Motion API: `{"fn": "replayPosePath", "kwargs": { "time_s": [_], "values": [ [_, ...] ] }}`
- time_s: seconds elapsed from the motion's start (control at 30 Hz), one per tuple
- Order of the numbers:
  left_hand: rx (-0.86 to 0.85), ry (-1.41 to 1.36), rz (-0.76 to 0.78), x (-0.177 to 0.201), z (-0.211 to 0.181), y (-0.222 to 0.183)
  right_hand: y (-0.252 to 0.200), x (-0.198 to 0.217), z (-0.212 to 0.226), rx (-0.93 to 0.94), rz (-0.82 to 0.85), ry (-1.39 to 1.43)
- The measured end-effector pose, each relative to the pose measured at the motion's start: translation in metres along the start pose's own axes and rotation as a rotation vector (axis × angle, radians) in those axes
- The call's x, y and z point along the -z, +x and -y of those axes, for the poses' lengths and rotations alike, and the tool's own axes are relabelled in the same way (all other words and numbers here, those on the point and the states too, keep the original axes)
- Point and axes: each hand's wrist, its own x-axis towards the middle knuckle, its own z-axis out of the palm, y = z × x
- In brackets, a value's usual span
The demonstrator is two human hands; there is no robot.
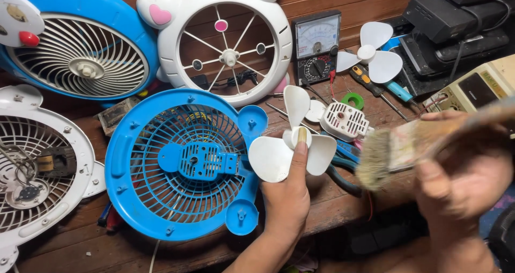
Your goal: Disassembling a small electric fan with a screwdriver and cleaning the blades with a brush.
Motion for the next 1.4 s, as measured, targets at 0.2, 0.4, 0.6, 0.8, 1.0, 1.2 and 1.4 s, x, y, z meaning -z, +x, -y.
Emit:
{"fn": "replayPosePath", "kwargs": {
  "time_s": [0.2,0.4,0.6,0.8,1.0,1.2,1.4],
  "values": [
    [-0.080,-0.035,-0.108,-0.005,0.015,0.006,-0.001,-0.035,0.033,0.247,0.339,-0.108],
    [-0.157,-0.073,-0.068,-0.003,0.011,0.004,0.010,-0.019,0.021,0.322,0.022,-0.269],
    [-0.126,0.042,-0.076,-0.007,0.014,-0.001,0.004,-0.037,0.039,0.384,0.473,-0.318],
    [-0.204,-0.045,-0.065,-0.004,0.005,0.003,0.010,-0.022,0.029,0.391,0.076,-0.336],
    [0.072,-0.195,-0.210,-0.021,-0.013,-0.004,-0.006,-0.041,0.033,0.709,0.349,-0.169],
    [-0.014,-0.423,-0.201,-0.019,-0.019,0.004,0.013,-0.011,0.016,0.601,0.179,-0.341],
    [0.143,-0.382,-0.203,-0.020,-0.006,-0.004,-0.015,-0.040,0.036,0.628,0.267,-0.122]
  ]
}}
